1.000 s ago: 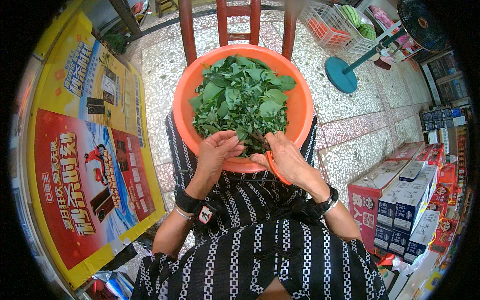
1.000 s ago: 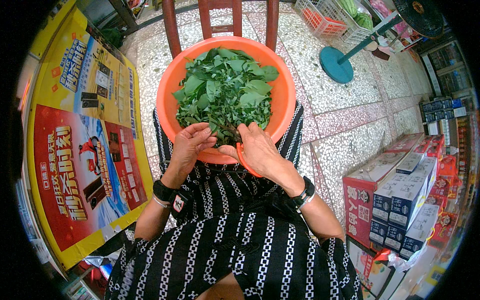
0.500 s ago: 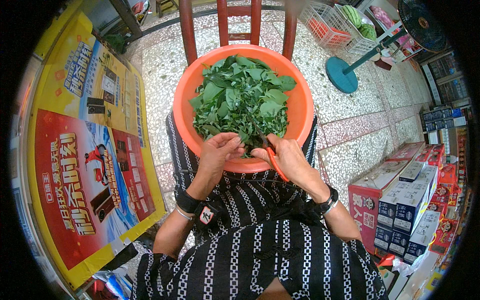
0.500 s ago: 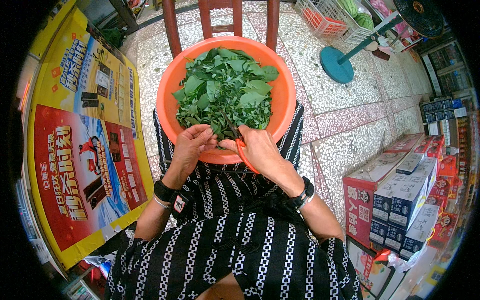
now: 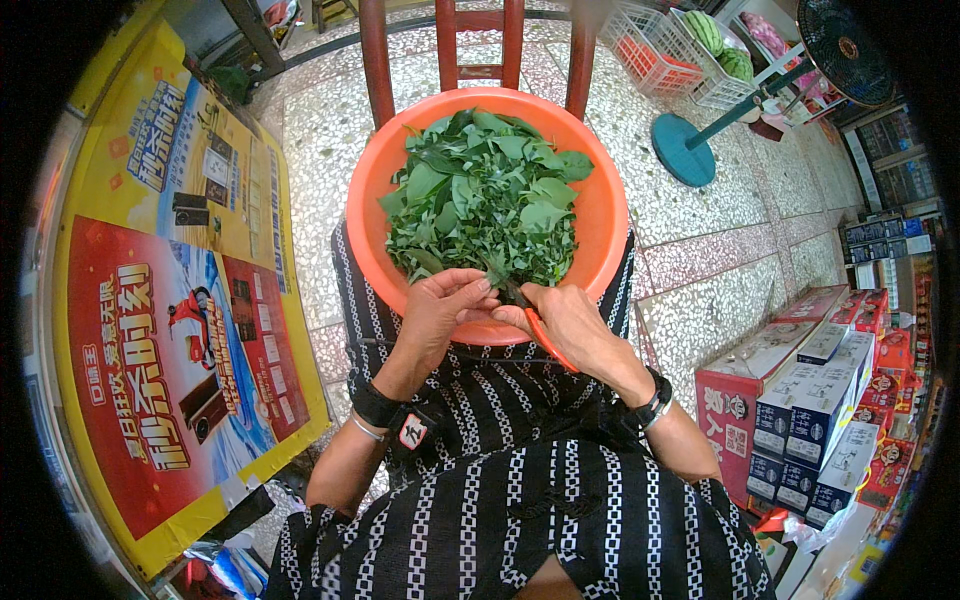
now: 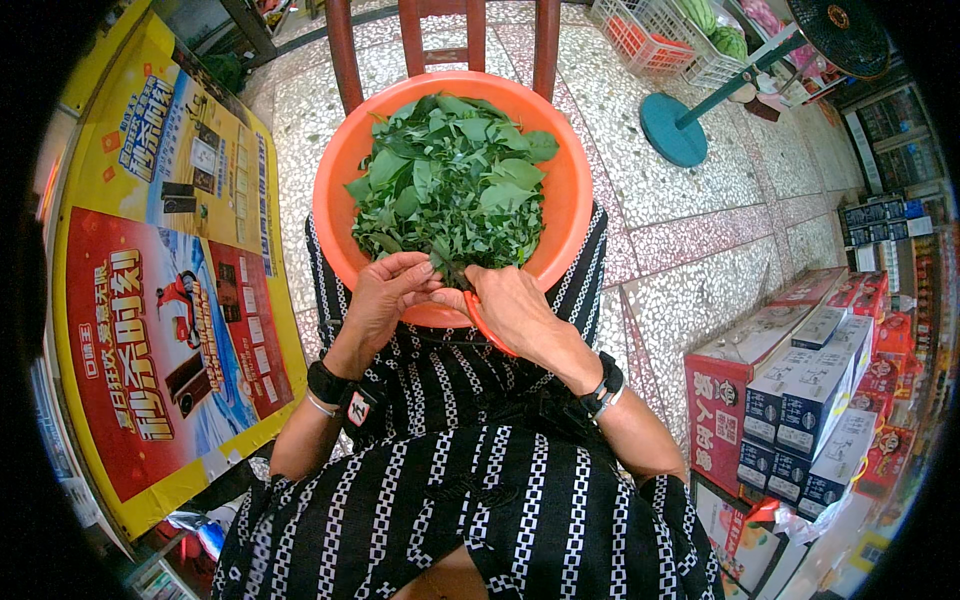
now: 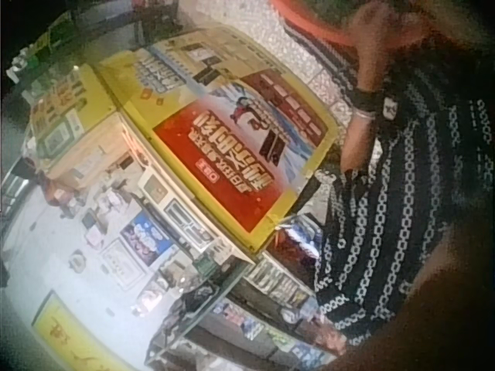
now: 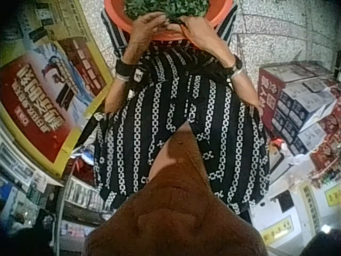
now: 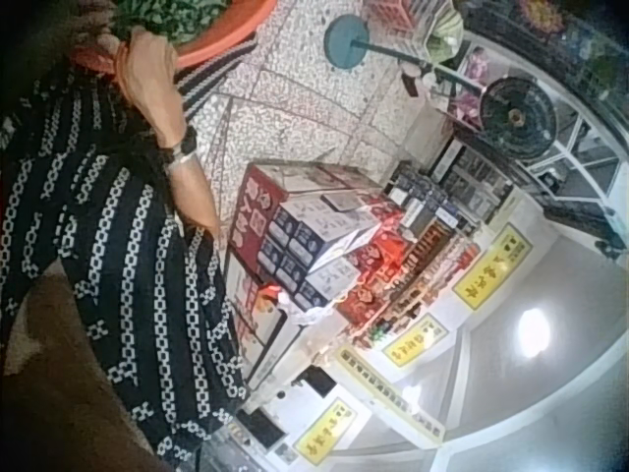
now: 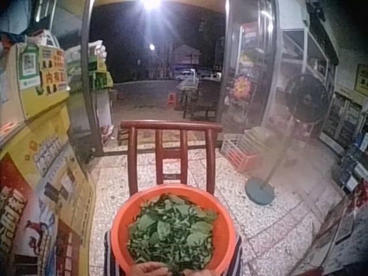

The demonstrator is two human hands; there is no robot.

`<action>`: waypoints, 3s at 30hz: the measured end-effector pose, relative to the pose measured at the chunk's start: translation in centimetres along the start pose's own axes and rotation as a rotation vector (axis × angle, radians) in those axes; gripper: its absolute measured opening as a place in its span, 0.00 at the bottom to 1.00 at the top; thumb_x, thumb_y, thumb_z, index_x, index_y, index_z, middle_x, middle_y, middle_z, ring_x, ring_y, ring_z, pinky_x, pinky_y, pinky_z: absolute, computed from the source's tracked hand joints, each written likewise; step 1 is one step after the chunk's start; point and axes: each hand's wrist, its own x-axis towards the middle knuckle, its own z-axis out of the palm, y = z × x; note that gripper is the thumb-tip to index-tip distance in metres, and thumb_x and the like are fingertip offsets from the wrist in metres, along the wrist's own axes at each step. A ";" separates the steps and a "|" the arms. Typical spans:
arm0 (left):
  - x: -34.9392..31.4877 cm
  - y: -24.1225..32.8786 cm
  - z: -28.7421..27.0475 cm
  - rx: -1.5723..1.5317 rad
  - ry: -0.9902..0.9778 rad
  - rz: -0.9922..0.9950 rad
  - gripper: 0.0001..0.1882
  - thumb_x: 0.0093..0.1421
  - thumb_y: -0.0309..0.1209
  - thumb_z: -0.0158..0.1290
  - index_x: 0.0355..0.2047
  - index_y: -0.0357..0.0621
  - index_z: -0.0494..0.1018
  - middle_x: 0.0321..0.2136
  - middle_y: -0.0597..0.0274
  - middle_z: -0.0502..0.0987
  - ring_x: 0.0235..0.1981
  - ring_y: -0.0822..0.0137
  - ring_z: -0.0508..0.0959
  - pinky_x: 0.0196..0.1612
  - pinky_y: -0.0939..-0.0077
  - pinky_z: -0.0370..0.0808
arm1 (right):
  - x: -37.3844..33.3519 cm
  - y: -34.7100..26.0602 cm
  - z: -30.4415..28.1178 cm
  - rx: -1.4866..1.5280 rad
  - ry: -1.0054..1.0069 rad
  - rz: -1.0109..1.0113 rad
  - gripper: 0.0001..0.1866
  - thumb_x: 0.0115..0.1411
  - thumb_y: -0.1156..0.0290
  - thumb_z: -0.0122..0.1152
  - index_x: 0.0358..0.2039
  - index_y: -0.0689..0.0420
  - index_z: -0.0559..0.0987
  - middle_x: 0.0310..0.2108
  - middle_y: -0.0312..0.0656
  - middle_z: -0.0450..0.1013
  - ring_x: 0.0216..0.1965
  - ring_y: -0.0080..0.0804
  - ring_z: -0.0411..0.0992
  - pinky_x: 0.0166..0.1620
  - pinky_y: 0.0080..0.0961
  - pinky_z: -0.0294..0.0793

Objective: The person picks individual leaves from a pile of leafy greens in a basin, using shears to cut stems from some leaves and placing the picked leaves into a separate container.

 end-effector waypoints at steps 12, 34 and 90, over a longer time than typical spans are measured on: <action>-0.1 0.1 -0.2 -0.045 0.065 0.037 0.12 0.58 0.24 0.54 0.42 0.34 0.72 0.34 0.57 0.78 0.33 0.67 0.80 0.39 0.76 0.79 | -0.4 0.2 -0.1 -0.078 0.107 -0.067 0.29 0.55 0.46 0.58 0.34 0.66 0.71 0.31 0.56 0.69 0.35 0.51 0.70 0.38 0.42 0.69; 0.3 -0.4 -0.8 -0.098 0.062 0.031 0.11 0.58 0.25 0.54 0.41 0.36 0.72 0.33 0.59 0.77 0.34 0.67 0.79 0.38 0.76 0.78 | -0.3 0.3 0.0 -0.049 0.125 -0.072 0.30 0.54 0.44 0.57 0.34 0.65 0.71 0.31 0.55 0.69 0.35 0.52 0.69 0.39 0.42 0.67; 4.5 -1.0 -5.6 1.841 0.030 0.365 0.06 0.44 0.31 0.57 0.23 0.44 0.74 0.24 0.56 0.77 0.33 0.54 0.77 0.39 0.55 0.66 | 0.3 0.9 0.3 0.071 0.096 -0.005 0.26 0.56 0.49 0.58 0.21 0.65 0.75 0.16 0.54 0.70 0.21 0.54 0.71 0.25 0.42 0.68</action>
